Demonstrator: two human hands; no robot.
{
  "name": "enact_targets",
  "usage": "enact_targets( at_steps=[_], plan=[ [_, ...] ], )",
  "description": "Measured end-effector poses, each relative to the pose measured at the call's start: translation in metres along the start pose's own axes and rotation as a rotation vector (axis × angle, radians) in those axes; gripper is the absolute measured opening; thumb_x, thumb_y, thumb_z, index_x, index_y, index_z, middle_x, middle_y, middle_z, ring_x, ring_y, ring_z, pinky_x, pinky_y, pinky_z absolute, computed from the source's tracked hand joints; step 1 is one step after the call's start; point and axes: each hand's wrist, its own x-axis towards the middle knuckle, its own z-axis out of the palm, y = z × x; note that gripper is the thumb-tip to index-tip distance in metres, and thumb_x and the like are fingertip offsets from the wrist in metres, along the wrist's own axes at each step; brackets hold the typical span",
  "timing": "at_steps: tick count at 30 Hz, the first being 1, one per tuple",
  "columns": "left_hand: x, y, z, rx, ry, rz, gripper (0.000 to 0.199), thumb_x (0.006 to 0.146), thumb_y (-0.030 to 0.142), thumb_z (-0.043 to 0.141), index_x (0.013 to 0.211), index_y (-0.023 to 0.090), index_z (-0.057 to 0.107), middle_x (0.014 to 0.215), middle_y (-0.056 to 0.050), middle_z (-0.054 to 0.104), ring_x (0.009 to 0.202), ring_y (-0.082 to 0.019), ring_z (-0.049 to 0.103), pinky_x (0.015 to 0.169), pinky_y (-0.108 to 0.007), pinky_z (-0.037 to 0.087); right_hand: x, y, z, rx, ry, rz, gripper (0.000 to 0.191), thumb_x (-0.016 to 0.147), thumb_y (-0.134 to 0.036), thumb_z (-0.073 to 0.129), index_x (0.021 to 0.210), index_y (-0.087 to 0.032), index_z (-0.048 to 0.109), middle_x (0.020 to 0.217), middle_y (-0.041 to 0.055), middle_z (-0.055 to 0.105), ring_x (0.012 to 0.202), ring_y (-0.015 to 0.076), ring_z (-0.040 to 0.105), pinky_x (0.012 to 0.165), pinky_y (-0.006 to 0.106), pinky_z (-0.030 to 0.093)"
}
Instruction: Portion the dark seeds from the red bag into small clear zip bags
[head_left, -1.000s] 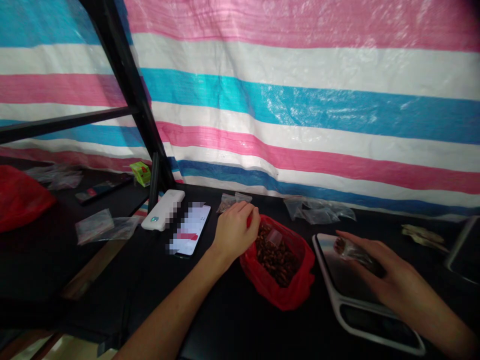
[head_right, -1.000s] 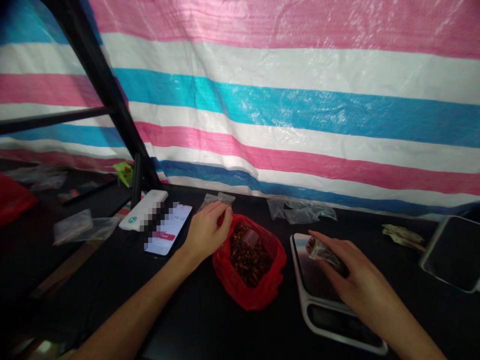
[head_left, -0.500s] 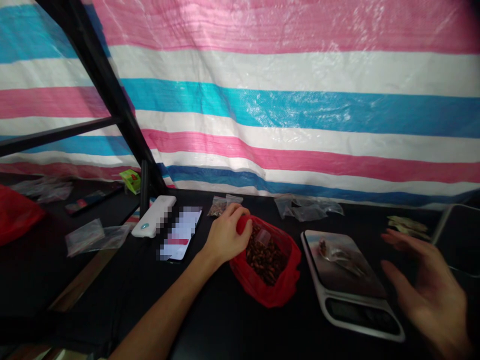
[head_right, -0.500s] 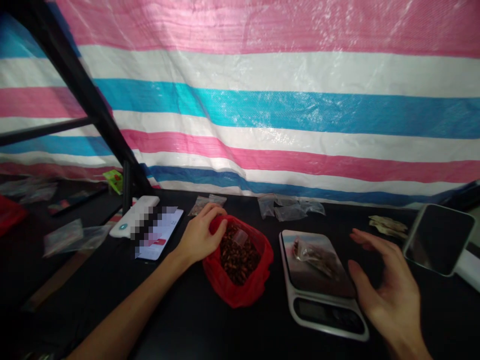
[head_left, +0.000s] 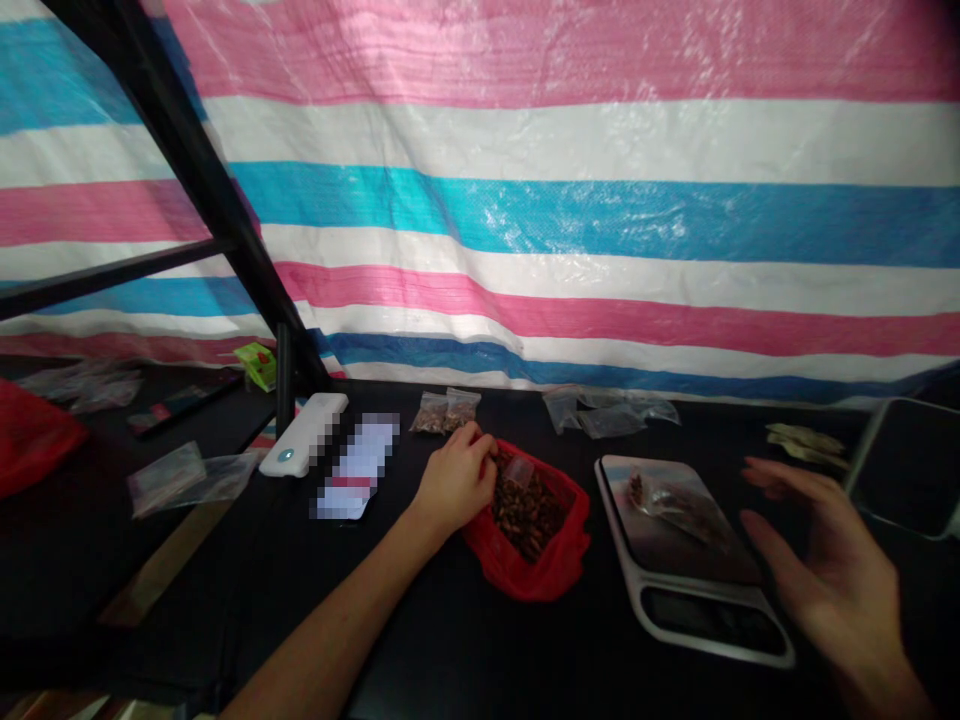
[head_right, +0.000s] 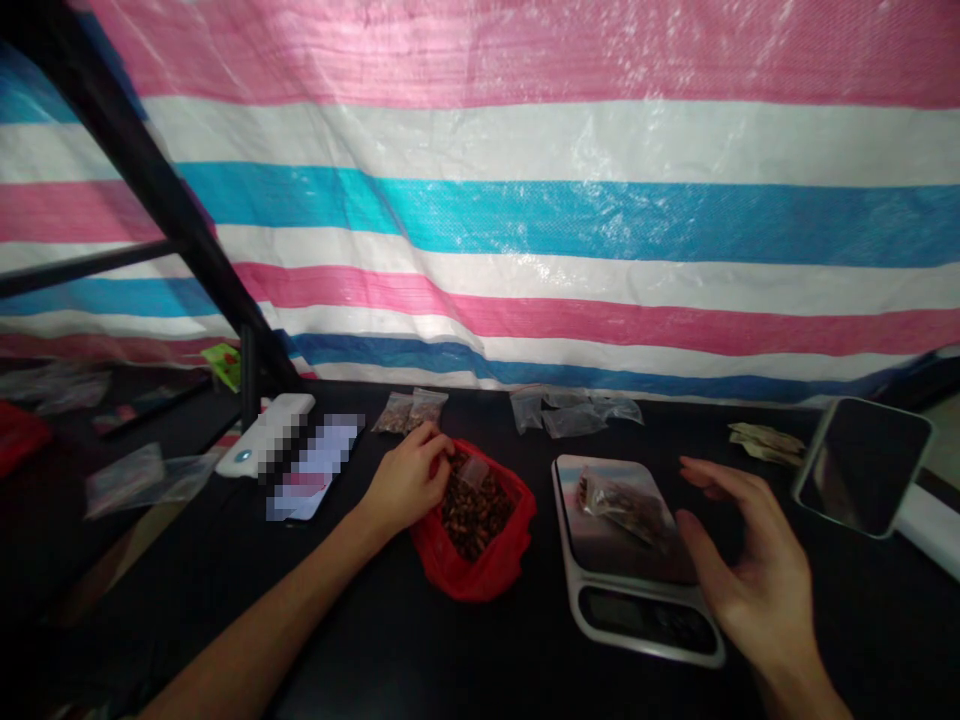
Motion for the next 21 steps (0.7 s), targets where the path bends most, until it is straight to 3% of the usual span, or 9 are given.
enact_targets(
  at_steps=[3, 6, 9, 13, 17, 21],
  plan=[
    [0.0, 0.004, 0.004, 0.05, 0.045, -0.26, 0.017, 0.095, 0.019, 0.048, 0.105, 0.02, 0.062, 0.113, -0.01, 0.064, 0.095, -0.024, 0.069, 0.075, -0.033, 0.053, 0.001, 0.002, 0.001, -0.05, -0.087, -0.008, 0.039, 0.091, -0.044, 0.065, 0.127, -0.029, 0.063, 0.124, 0.0076, 0.066, 0.108, 0.0316, 0.064, 0.099, 0.049, 0.052],
    [0.0, 0.005, 0.006, -0.038, 0.112, -0.368, 0.023, 0.095, 0.017, 0.045, 0.115, 0.016, 0.057, 0.12, -0.015, 0.063, 0.093, -0.026, 0.071, 0.078, -0.036, 0.053, 0.001, 0.0, 0.003, -0.07, -0.195, 0.011, 0.041, 0.096, -0.048, 0.058, 0.134, -0.031, 0.06, 0.132, 0.0069, 0.066, 0.124, 0.0338, 0.062, 0.109, 0.052, 0.049],
    [0.002, 0.004, 0.006, -0.208, 0.176, -0.388, 0.022, 0.093, 0.014, 0.047, 0.113, 0.016, 0.056, 0.117, -0.015, 0.066, 0.097, -0.025, 0.071, 0.085, -0.036, 0.053, 0.0, -0.001, 0.009, -0.088, -0.316, 0.001, 0.054, 0.096, -0.053, 0.058, 0.145, -0.033, 0.052, 0.14, 0.0074, 0.064, 0.132, 0.0347, 0.058, 0.112, 0.054, 0.048],
    [0.0, 0.008, -0.001, -0.287, 0.151, -0.287, 0.012, 0.089, 0.015, 0.054, 0.092, 0.023, 0.063, 0.102, -0.005, 0.071, 0.097, -0.023, 0.07, 0.086, -0.033, 0.05, -0.001, 0.01, 0.023, -0.192, -0.407, -0.068, 0.068, 0.087, -0.061, 0.07, 0.146, -0.032, 0.053, 0.141, 0.0086, 0.064, 0.126, 0.0354, 0.062, 0.108, 0.057, 0.05],
    [-0.004, 0.015, -0.012, -0.254, 0.225, -0.249, 0.022, 0.1, 0.028, 0.046, 0.088, 0.026, 0.064, 0.098, -0.001, 0.073, 0.092, -0.023, 0.07, 0.078, -0.032, 0.047, -0.001, 0.012, 0.033, -0.208, -0.401, -0.089, 0.056, 0.092, -0.057, 0.066, 0.141, -0.031, 0.059, 0.132, 0.0085, 0.07, 0.117, 0.0333, 0.068, 0.102, 0.054, 0.054],
    [-0.004, 0.01, -0.018, -0.243, 0.303, -0.281, 0.033, 0.106, 0.033, 0.035, 0.09, 0.026, 0.063, 0.097, -0.003, 0.073, 0.091, -0.023, 0.07, 0.074, -0.031, 0.043, 0.007, -0.024, 0.043, -0.12, -0.44, -0.138, 0.046, 0.1, -0.041, 0.058, 0.145, -0.034, 0.054, 0.137, 0.0055, 0.068, 0.12, 0.0282, 0.068, 0.101, 0.046, 0.057]
  ],
)
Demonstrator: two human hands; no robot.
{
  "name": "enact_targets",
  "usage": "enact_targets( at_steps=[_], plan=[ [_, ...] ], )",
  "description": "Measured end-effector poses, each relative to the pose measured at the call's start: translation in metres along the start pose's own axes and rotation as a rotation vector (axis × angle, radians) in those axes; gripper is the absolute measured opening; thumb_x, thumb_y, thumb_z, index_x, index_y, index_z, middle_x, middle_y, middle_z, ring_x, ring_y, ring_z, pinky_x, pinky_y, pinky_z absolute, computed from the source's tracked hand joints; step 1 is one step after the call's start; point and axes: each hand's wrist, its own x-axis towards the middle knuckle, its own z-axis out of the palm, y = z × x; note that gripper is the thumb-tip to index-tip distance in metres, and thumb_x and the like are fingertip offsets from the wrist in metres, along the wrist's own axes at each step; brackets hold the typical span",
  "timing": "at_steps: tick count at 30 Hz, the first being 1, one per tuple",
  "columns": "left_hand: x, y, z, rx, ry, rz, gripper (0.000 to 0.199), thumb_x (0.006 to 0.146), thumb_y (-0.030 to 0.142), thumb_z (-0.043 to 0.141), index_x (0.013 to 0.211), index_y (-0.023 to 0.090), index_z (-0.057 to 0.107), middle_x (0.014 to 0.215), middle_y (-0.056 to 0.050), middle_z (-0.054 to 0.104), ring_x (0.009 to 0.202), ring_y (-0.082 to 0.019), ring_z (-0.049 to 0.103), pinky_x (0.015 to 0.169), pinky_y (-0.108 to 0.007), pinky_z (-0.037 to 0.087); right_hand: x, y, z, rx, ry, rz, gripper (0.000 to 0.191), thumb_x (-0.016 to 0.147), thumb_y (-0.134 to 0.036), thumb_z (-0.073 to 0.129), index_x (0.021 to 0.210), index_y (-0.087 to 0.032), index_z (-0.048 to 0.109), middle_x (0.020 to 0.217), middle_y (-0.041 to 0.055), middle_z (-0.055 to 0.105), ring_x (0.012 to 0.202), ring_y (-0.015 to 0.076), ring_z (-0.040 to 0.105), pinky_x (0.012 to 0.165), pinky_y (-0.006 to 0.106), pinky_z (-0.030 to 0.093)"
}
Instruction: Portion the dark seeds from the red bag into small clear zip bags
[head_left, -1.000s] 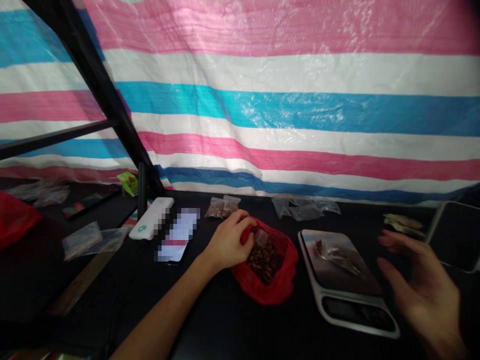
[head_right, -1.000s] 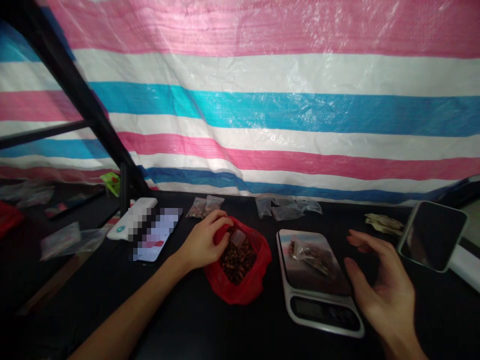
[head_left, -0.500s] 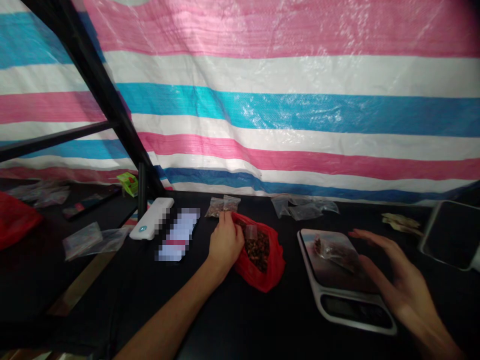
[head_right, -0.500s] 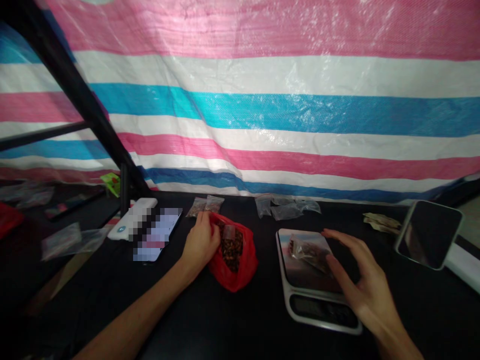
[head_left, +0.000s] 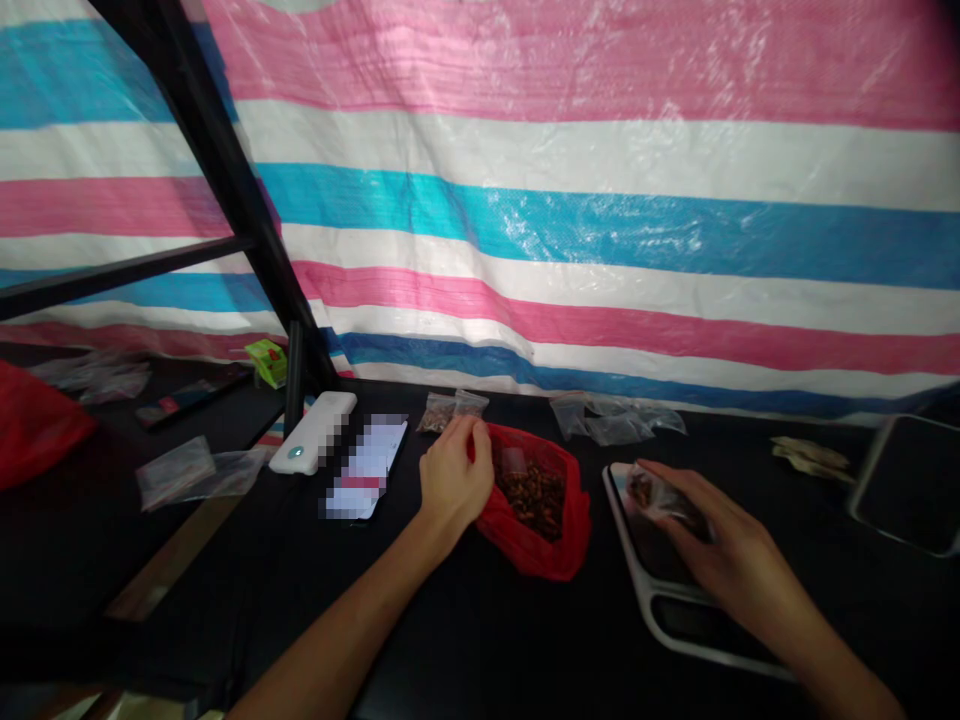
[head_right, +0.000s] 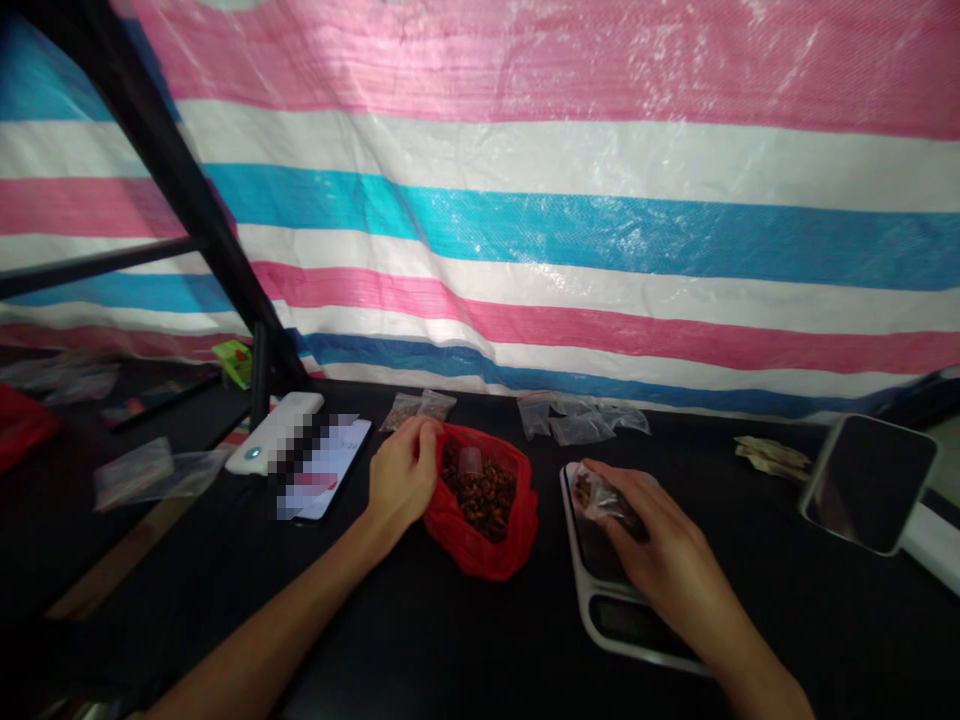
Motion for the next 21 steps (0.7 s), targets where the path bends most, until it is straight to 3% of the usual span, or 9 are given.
enact_targets(
  at_steps=[2, 4, 8, 11, 15, 21],
  plan=[
    [0.002, -0.004, 0.0, 0.011, 0.005, 0.0, 0.035, 0.107, 0.033, 0.034, 0.089, 0.025, 0.063, 0.096, -0.003, 0.072, 0.09, -0.023, 0.069, 0.072, -0.031, 0.042, 0.014, -0.026, 0.002, 0.015, -0.061, -0.063, 0.046, 0.099, -0.036, 0.06, 0.144, -0.035, 0.054, 0.136, 0.0045, 0.069, 0.121, 0.0272, 0.068, 0.102, 0.045, 0.056],
    [0.004, -0.006, 0.002, 0.023, 0.009, 0.006, 0.036, 0.107, 0.033, 0.033, 0.086, 0.025, 0.062, 0.095, -0.003, 0.072, 0.089, -0.022, 0.069, 0.071, -0.03, 0.041, 0.03, -0.05, 0.007, -0.011, -0.122, -0.132, 0.047, 0.098, -0.031, 0.062, 0.144, -0.036, 0.055, 0.135, 0.0037, 0.07, 0.121, 0.0281, 0.068, 0.109, 0.051, 0.051],
    [0.005, -0.008, 0.004, 0.038, 0.017, 0.01, 0.037, 0.108, 0.033, 0.033, 0.084, 0.024, 0.059, 0.094, -0.003, 0.072, 0.087, -0.022, 0.068, 0.07, -0.03, 0.04, 0.056, -0.076, 0.02, -0.076, -0.204, -0.176, 0.059, 0.093, -0.02, 0.063, 0.149, -0.033, 0.051, 0.131, 0.0064, 0.073, 0.114, 0.0297, 0.07, 0.105, 0.056, 0.052],
    [0.004, -0.007, 0.003, 0.004, 0.029, 0.022, 0.035, 0.108, 0.033, 0.032, 0.091, 0.025, 0.061, 0.096, -0.003, 0.073, 0.089, -0.021, 0.069, 0.072, -0.03, 0.042, 0.063, -0.078, 0.026, -0.118, -0.229, -0.196, 0.065, 0.095, -0.024, 0.063, 0.156, -0.032, 0.043, 0.125, 0.0083, 0.074, 0.108, 0.0292, 0.071, 0.096, 0.053, 0.057],
    [0.005, -0.008, 0.002, -0.042, 0.046, 0.028, 0.032, 0.108, 0.032, 0.032, 0.099, 0.027, 0.062, 0.099, -0.002, 0.073, 0.093, -0.022, 0.069, 0.076, -0.031, 0.044, 0.064, -0.078, 0.028, -0.113, -0.234, -0.203, 0.061, 0.097, -0.025, 0.062, 0.155, -0.034, 0.044, 0.125, 0.007, 0.074, 0.106, 0.0285, 0.07, 0.096, 0.052, 0.056],
    [0.006, -0.009, 0.002, -0.097, 0.113, 0.084, 0.031, 0.107, 0.029, 0.034, 0.096, 0.024, 0.063, 0.103, -0.004, 0.068, 0.099, -0.021, 0.066, 0.087, -0.033, 0.048, 0.049, -0.063, 0.013, 0.01, -0.136, -0.052, 0.05, 0.097, -0.04, 0.064, 0.146, -0.036, 0.055, 0.133, 0.0053, 0.071, 0.115, 0.0294, 0.07, 0.099, 0.049, 0.057]
  ],
)
